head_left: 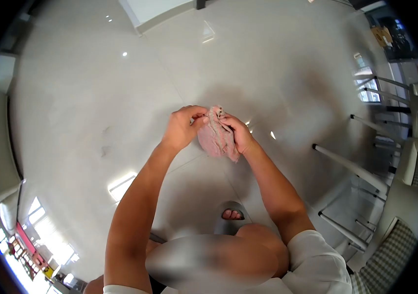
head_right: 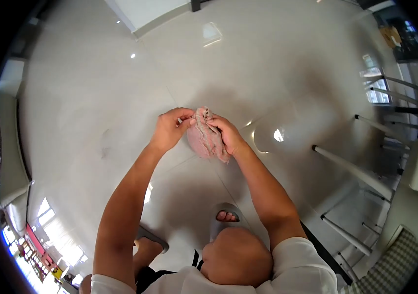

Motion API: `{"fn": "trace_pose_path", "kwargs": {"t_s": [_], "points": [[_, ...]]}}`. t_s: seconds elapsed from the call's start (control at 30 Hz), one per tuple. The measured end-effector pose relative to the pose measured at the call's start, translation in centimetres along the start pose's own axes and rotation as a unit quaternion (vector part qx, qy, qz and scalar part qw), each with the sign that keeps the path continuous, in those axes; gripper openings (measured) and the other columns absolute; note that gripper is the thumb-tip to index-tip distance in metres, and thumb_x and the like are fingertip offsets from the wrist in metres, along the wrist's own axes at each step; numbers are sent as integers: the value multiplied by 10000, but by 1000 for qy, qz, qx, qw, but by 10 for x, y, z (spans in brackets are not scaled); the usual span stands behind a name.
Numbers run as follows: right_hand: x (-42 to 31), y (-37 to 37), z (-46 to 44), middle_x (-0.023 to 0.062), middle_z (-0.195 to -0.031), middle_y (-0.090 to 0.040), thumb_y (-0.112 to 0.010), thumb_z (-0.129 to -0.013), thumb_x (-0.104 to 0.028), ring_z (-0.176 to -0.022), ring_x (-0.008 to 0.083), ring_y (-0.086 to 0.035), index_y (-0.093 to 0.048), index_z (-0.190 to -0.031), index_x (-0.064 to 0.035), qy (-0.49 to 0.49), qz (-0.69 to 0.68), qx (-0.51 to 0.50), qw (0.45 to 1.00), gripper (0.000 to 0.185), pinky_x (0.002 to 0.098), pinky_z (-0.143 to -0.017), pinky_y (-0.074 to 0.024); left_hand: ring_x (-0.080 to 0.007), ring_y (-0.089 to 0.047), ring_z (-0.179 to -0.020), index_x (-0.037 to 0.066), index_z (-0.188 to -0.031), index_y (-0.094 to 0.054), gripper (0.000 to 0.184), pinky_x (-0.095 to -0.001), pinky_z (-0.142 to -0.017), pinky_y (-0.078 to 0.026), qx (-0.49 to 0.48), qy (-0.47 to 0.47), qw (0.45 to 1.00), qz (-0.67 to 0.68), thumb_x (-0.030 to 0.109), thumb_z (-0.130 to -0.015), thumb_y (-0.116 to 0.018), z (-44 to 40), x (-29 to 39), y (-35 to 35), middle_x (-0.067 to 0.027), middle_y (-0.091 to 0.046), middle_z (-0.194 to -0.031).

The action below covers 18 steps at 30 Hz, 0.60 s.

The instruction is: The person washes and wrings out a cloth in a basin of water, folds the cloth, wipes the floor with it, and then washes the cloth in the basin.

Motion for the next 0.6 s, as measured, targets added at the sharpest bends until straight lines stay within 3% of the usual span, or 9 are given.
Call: {"fn": "trace_pose_path", "kwargs": {"t_s": [0.13, 0.23, 0.3, 0.37, 0.4, 0.47, 0.5, 0.53, 0.6], "points": [[-5, 28, 27, 95, -1255, -733, -643, -992, -191, -1157, 211, -683, -699, -1331, -9, 46, -20, 99, 994, 388, 362, -1063, -531, -206, -710, -867, 41, -1128, -778, 137, -341, -771, -580, -19, -48, 998, 24, 104, -1007, -771, 0, -21, 19, -102, -780, -1034], [-22, 101, 81, 88, -1258, -731, -657, -989, -193, -1175, 206, -673, -706, -1308, 0, 118, -20, 191, 974, 375, 347, -1071, -518, -260, -730, -894, 43, -1152, -781, 154, -378, -796, -600, -57, -75, 990, -104, 60, -1005, -742, 3, -25, 9, -128, -779, -1045], [-37, 140, 118, 83, -1262, -729, -664, -989, -198, -1187, 202, -667, -706, -1300, 9, 169, -40, 239, 955, 376, 339, -1072, -511, -325, -734, -974, 65, -1112, -799, 159, -435, -834, -607, -10, -94, 976, -194, 35, -982, -714, 7, -38, 20, -123, -798, -1035], [-63, 164, 162, 90, -1233, -740, -640, -1021, -229, -1112, 211, -692, -714, -1298, -29, 260, 78, 350, 897, 349, 358, -1003, -544, -330, -734, -990, 67, -1134, -798, 184, -445, -850, -606, -16, -88, 972, -216, 28, -982, -702, 8, -48, 26, -120, -802, -1045], [-63, 160, 168, 90, -1233, -740, -640, -1021, -229, -1112, 211, -692, -714, -1298, -29, 260, 77, 352, 896, 349, 358, -1003, -544, -335, -734, -1006, 69, -1157, -796, 209, -456, -865, -605, -19, -80, 968, -238, 21, -983, -691, 9, -54, 26, -117, -806, -1055], [-70, 156, 190, 130, -1223, -738, -612, -1051, -278, -1038, 278, -722, -717, -1291, -85, 129, 405, 490, 761, 326, 408, -920, -575, -332, -731, -1010, 76, -1181, -792, 226, -454, -875, -604, -13, -53, 962, -266, 37, -980, -696, 8, -66, 24, -110, -808, -1055], [-66, 161, 178, 175, -1136, -733, -604, -1057, -300, -990, 362, -726, -716, -1285, -131, 152, 537, 477, 679, 305, 476, -842, -591, -330, -727, -1015, 83, -1205, -788, 246, -451, -885, -602, -3, -23, 956, -294, 53, -977, -702, 7, -72, 25, -104, -810, -1055], [-66, 153, 174, 175, -1136, -733, -604, -1057, -300, -990, 362, -726, -716, -1285, -131, 154, 538, 480, 676, 305, 476, -842, -591, -330, -727, -1015, 83, -1205, -788, 246, -451, -885, -602, -3, -27, 956, -292, 53, -977, -702, 6, -64, 23, -104, -810, -1055], [-63, 97, 143, 179, -1045, -738, -638, -1033, -307, -1015, 396, -723, -709, -1247, -114, 264, 653, 400, 586, 298, 518, -825, -591, -315, -719, -1018, 90, -1216, -782, 258, -450, -894, -597, 11, 7, 938, -347, 97, -964, -726, 6, -58, 23, -90, -808, -1043]]}}
Point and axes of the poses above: each hand's wrist, its own z-axis away from the middle knuckle, its own y-axis out of the back of the hand, x = y × z, the point moved 9 cm from there along -z, towards the middle knuckle
